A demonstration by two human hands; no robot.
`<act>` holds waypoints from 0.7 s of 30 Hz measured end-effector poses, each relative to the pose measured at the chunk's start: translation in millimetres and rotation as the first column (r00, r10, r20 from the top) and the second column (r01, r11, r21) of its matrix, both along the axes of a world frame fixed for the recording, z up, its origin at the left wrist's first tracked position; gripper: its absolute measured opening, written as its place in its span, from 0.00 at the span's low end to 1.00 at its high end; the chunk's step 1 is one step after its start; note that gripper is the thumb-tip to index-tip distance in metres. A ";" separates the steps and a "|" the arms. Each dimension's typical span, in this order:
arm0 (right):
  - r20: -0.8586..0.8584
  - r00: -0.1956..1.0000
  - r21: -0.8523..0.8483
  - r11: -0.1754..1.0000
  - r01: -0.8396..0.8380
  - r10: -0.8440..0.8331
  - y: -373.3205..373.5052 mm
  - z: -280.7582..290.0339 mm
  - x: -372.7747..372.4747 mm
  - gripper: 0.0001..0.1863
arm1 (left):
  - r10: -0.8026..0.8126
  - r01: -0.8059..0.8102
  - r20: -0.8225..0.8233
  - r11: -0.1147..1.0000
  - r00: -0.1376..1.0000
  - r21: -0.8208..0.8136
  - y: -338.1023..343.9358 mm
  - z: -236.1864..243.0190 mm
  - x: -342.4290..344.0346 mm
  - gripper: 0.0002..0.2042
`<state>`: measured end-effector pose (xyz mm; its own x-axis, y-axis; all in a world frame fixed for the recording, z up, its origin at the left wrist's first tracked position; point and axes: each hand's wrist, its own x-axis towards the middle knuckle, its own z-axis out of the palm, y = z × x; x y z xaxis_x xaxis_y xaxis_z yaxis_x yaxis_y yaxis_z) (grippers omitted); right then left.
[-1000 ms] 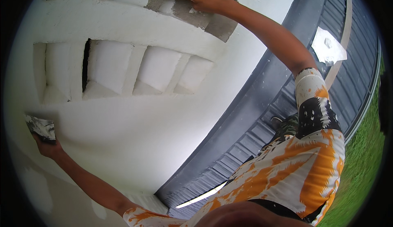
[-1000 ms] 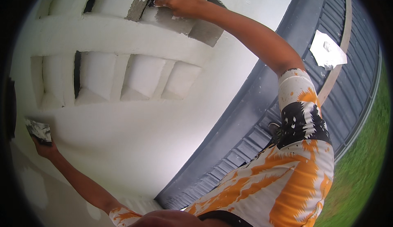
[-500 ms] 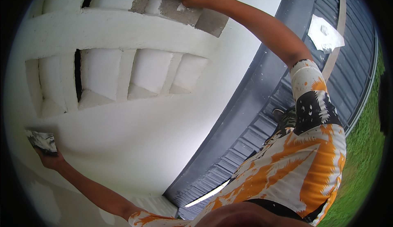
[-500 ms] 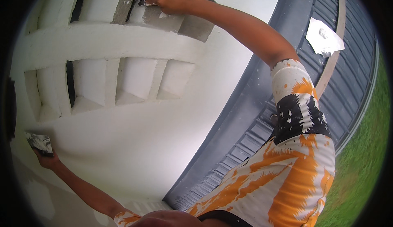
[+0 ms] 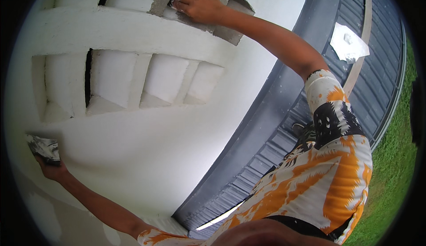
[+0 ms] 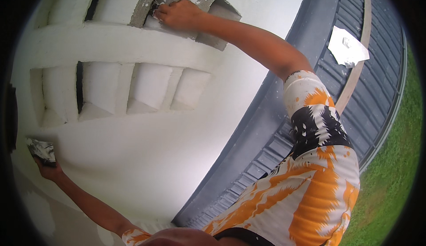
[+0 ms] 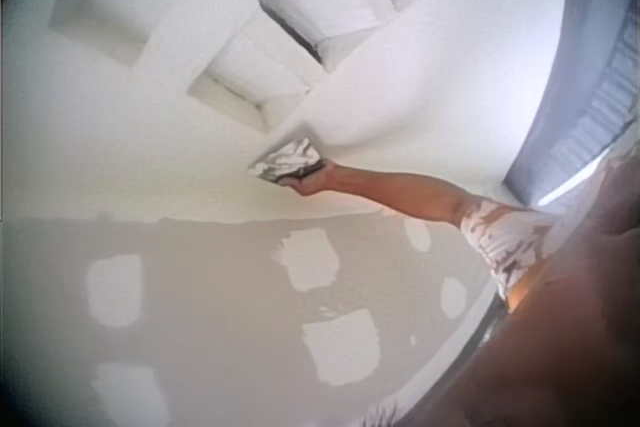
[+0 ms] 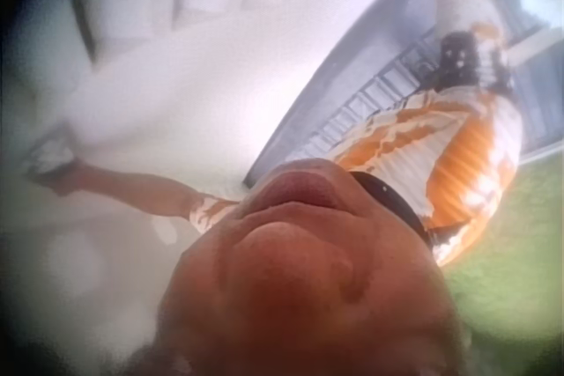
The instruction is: The person applies white plaster to a decorative wall section using a trowel and a smaller putty knife. They repeatedly scoop plaster from the trowel and smooth it into recessed rectangular panels, working methodically across the surface.
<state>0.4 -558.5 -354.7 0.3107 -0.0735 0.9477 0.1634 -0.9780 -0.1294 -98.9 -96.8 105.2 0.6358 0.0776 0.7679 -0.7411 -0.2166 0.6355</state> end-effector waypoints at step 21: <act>0.080 0.995 -0.085 0.994 0.069 -0.062 -47.1 5.0 28.7 0.15 | 0.136 -0.136 0.063 0.991 0.989 -0.007 -6.9 -6.9 -2.8 0.23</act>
<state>29.1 -605.6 -349.8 0.2338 -0.0070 0.9723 0.1048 -0.9940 -0.0323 -101.7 -103.7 98.3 0.5692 0.1627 0.8059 -0.7435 -0.3165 0.5891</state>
